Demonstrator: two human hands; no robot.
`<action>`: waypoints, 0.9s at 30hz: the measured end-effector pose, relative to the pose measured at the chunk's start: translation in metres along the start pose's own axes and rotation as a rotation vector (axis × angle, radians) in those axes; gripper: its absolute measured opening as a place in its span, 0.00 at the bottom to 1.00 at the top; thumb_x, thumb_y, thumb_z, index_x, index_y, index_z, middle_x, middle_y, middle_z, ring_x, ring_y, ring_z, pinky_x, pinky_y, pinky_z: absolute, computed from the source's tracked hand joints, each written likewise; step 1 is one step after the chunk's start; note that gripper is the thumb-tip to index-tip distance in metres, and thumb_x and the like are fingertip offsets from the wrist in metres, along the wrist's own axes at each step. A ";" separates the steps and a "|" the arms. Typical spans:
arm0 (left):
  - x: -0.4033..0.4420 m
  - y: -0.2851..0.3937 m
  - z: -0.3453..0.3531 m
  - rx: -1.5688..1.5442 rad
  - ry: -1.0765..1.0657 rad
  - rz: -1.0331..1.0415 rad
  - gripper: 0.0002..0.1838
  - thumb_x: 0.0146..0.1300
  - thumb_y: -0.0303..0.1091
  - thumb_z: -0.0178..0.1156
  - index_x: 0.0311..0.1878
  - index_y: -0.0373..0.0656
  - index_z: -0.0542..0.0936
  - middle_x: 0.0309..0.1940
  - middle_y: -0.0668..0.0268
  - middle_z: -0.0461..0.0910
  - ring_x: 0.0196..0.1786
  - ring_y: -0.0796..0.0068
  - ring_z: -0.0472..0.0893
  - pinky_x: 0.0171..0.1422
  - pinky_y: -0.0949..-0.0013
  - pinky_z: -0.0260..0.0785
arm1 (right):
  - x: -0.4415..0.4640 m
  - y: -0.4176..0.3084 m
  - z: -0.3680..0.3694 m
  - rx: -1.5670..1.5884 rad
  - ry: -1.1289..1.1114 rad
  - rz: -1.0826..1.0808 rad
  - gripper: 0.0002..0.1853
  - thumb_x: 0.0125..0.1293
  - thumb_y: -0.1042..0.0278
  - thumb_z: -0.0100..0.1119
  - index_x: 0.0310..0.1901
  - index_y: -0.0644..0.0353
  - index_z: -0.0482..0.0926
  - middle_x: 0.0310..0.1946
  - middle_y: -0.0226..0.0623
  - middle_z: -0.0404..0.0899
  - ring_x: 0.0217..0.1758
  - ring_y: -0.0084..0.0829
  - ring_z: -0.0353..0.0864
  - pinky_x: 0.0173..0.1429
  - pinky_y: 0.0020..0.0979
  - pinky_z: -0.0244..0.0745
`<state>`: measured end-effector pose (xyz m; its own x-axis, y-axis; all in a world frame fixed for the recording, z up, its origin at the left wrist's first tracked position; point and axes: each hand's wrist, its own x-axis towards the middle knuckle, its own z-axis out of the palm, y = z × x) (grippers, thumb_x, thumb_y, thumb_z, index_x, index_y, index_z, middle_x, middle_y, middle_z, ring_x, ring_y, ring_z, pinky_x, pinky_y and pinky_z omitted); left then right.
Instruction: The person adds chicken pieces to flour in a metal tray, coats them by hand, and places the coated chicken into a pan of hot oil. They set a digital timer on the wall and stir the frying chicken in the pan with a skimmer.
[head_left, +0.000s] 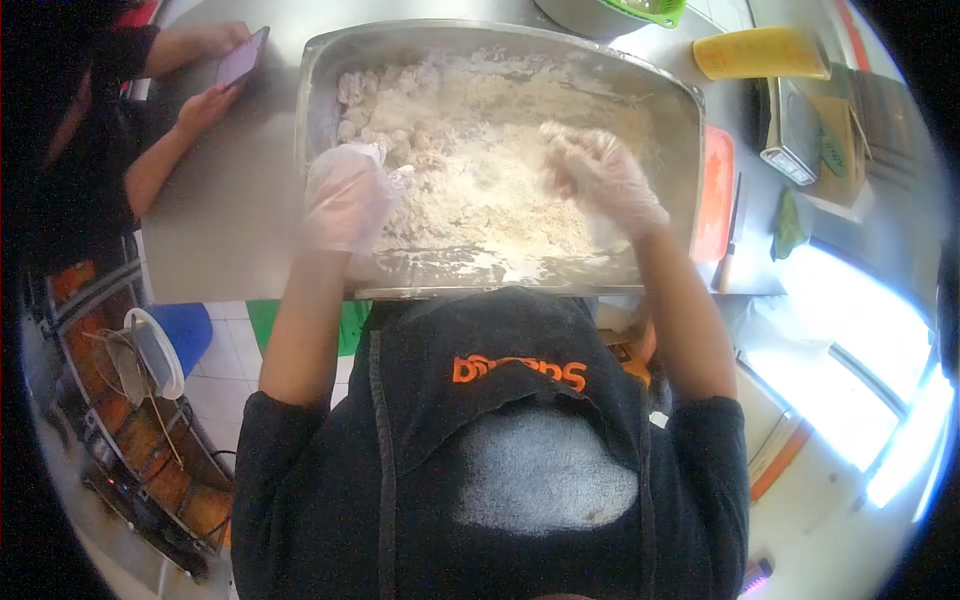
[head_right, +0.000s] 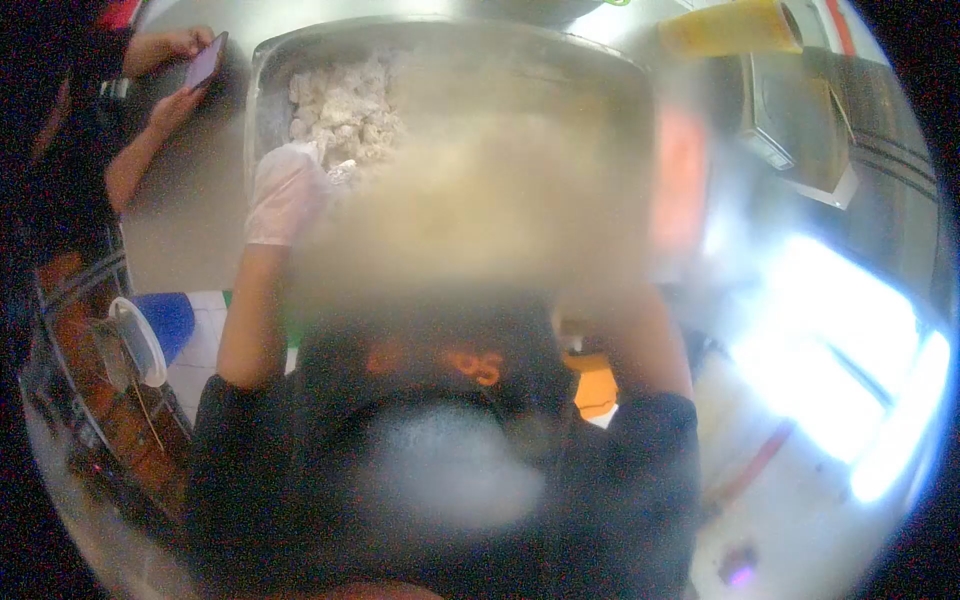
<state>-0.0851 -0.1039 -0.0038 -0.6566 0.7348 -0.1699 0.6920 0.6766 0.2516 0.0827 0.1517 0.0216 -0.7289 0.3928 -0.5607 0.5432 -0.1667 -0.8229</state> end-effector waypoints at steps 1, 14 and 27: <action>0.000 0.002 -0.002 0.009 -0.010 -0.009 0.20 0.59 0.51 0.66 0.32 0.40 0.85 0.29 0.51 0.82 0.36 0.49 0.83 0.42 0.51 0.73 | 0.005 0.001 -0.006 -0.001 -0.002 0.003 0.08 0.67 0.70 0.58 0.36 0.63 0.85 0.26 0.40 0.83 0.31 0.25 0.83 0.36 0.31 0.77; 0.007 0.004 0.001 -0.027 -0.089 -0.070 0.23 0.60 0.51 0.67 0.42 0.38 0.85 0.35 0.47 0.84 0.40 0.46 0.84 0.46 0.51 0.75 | -0.005 0.115 -0.094 -1.801 -0.362 0.092 0.15 0.65 0.71 0.56 0.48 0.69 0.84 0.44 0.54 0.86 0.49 0.45 0.88 0.54 0.44 0.82; 0.014 -0.007 0.009 -0.153 0.361 -0.222 0.16 0.72 0.47 0.56 0.44 0.45 0.84 0.38 0.48 0.84 0.42 0.45 0.84 0.46 0.50 0.77 | 0.006 0.084 0.010 -1.044 -0.262 -0.800 0.23 0.62 0.66 0.64 0.60 0.59 0.81 0.45 0.44 0.87 0.45 0.45 0.87 0.55 0.36 0.81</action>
<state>-0.0959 -0.0980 -0.0163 -0.8656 0.4904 0.1011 0.4881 0.7812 0.3893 0.1195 0.1307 -0.0515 -0.9875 -0.1462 -0.0591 -0.0913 0.8355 -0.5419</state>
